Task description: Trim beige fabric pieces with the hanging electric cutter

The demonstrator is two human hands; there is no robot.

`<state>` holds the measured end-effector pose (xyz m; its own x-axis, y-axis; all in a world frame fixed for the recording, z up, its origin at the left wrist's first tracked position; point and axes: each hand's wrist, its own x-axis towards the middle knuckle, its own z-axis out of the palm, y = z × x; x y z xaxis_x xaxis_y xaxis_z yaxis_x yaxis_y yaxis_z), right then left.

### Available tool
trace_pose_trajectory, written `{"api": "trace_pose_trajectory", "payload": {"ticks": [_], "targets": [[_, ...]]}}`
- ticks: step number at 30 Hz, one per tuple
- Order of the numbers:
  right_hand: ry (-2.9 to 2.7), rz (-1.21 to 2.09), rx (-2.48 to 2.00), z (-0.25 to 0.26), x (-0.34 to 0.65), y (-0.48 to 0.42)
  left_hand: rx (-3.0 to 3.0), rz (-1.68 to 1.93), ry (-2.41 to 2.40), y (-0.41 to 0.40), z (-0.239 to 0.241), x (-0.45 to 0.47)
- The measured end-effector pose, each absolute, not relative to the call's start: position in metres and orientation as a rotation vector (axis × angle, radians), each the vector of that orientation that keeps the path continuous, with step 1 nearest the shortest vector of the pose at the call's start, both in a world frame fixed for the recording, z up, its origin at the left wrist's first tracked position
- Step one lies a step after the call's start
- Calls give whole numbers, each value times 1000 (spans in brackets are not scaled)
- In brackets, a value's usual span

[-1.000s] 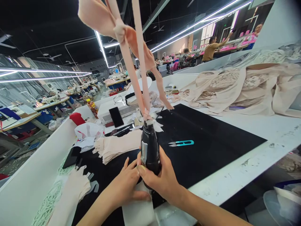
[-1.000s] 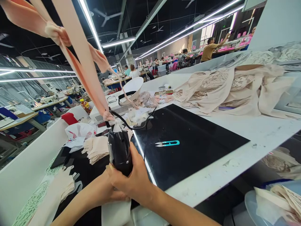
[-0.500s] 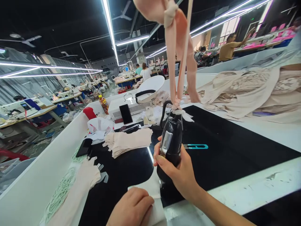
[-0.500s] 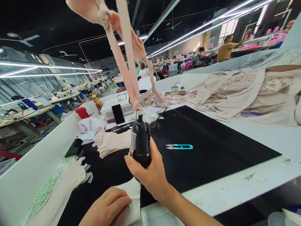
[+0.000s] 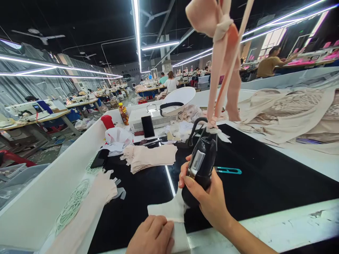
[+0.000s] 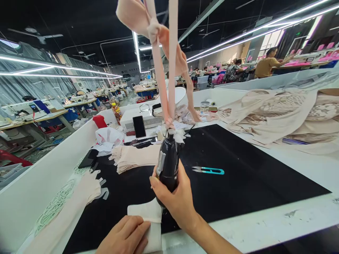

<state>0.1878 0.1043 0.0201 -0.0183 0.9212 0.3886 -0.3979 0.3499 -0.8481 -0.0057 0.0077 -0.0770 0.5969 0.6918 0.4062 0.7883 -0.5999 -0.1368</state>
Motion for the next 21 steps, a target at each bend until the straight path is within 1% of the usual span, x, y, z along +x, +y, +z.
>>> {"api": "trace_pose_trajectory", "payload": {"ticks": [3, 7, 9, 12, 16, 21], "targets": [[-1138, 1151, -598, 19, 191, 106, -2510, -459, -1260, 9, -75, -6], [-1144, 1159, -593, 14, 199, 109, -2629, -516, -1350, 17, -54, -12], [-1154, 1148, -580, 12, 202, 111, -2717, -531, -1353, 23, -47, -21], [-1175, 1132, -580, 10, 205, 113, -2827, -572, -1297, 32, -48, -36], [-1174, 1105, -610, 11, 204, 115, -2786, -773, -1267, 39, -51, -40], [-1188, 1118, -624, 11, 198, 120, -2683, -775, -1498, 46, -34, -20]]}}
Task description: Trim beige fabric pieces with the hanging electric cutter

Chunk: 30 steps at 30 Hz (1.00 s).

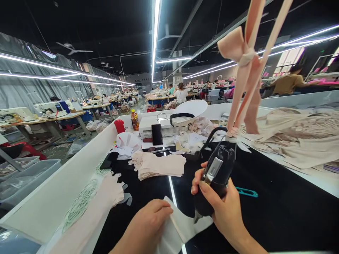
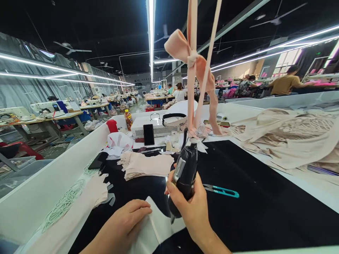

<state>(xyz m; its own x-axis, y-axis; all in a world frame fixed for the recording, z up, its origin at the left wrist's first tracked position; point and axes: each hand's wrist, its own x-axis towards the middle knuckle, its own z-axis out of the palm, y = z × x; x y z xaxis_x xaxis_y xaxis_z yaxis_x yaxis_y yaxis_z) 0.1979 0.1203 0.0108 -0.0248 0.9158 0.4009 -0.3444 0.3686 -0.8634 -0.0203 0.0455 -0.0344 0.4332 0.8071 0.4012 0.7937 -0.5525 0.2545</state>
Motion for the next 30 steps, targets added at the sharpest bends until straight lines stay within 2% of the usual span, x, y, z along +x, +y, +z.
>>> {"api": "trace_pose_trajectory", "payload": {"ticks": [10, 19, 30], "targets": [[-1251, 1053, -617, -1, 210, 125, 2790, 809, 1529, 68, -62, -8], [-1271, 1080, -573, -2, 217, 120, 2955, 1017, 1422, 62, -48, -10], [-1162, 1105, -591, 18, 152, 142, 3011, 1123, 1359, 68, -53, -15]]}}
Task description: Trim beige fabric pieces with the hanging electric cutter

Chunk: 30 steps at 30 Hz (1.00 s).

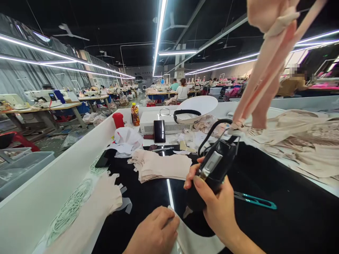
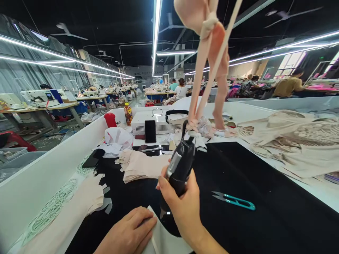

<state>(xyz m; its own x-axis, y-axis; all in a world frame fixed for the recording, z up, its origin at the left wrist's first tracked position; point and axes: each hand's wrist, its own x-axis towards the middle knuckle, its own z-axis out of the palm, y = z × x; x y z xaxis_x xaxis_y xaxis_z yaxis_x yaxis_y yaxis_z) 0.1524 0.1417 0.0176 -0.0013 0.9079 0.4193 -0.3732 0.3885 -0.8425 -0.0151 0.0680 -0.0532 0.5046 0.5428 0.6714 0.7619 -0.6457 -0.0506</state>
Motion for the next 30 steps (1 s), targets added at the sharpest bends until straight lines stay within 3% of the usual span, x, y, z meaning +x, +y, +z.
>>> {"api": "trace_pose_trajectory", "payload": {"ticks": [30], "targets": [[-1168, 1096, -592, 23, 127, 140, -2464, -882, -1113, 66, -64, -22]]}}
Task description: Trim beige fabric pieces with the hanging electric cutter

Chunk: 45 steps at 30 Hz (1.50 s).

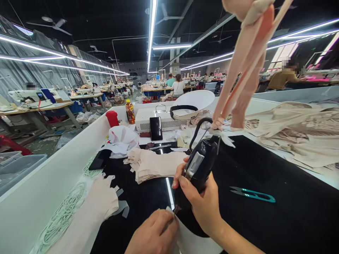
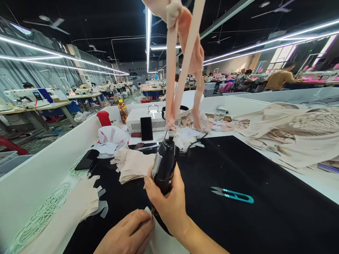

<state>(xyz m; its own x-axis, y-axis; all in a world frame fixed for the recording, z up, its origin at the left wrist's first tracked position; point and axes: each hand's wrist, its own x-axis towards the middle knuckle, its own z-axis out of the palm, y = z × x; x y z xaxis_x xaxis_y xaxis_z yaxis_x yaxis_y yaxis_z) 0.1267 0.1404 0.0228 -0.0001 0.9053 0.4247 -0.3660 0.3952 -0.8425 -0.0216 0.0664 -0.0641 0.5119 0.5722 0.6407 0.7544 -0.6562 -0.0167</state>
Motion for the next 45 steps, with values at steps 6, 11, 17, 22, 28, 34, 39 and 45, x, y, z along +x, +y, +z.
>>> {"api": "trace_pose_trajectory", "payload": {"ticks": [6, 11, 17, 22, 28, 34, 39, 45], "targets": [[-1143, 1089, -536, 17, 138, 137, -2419, -877, -1081, 64, -63, -22], [-1149, 1103, -525, 18, 138, 135, -2395, -841, -1083, 64, -68, -23], [-1160, 1103, -542, 18, 136, 133, -2398, -841, -1085, 63, -66, -24], [-1185, 1101, -545, 20, 137, 132, -2423, -812, -1081, 63, -70, -25], [-1128, 1102, -531, 19, 149, 133, -2324, -927, -1165, 61, -103, -27], [-1142, 1129, -528, 18, 152, 130, -2408, -692, -1067, 59, -73, -33], [-1155, 1120, -523, 19, 150, 128, -2420, -664, -1038, 60, -60, -35], [-1178, 1110, -539, 20, 149, 125, -2436, -637, -1038, 61, -66, -37]]}}
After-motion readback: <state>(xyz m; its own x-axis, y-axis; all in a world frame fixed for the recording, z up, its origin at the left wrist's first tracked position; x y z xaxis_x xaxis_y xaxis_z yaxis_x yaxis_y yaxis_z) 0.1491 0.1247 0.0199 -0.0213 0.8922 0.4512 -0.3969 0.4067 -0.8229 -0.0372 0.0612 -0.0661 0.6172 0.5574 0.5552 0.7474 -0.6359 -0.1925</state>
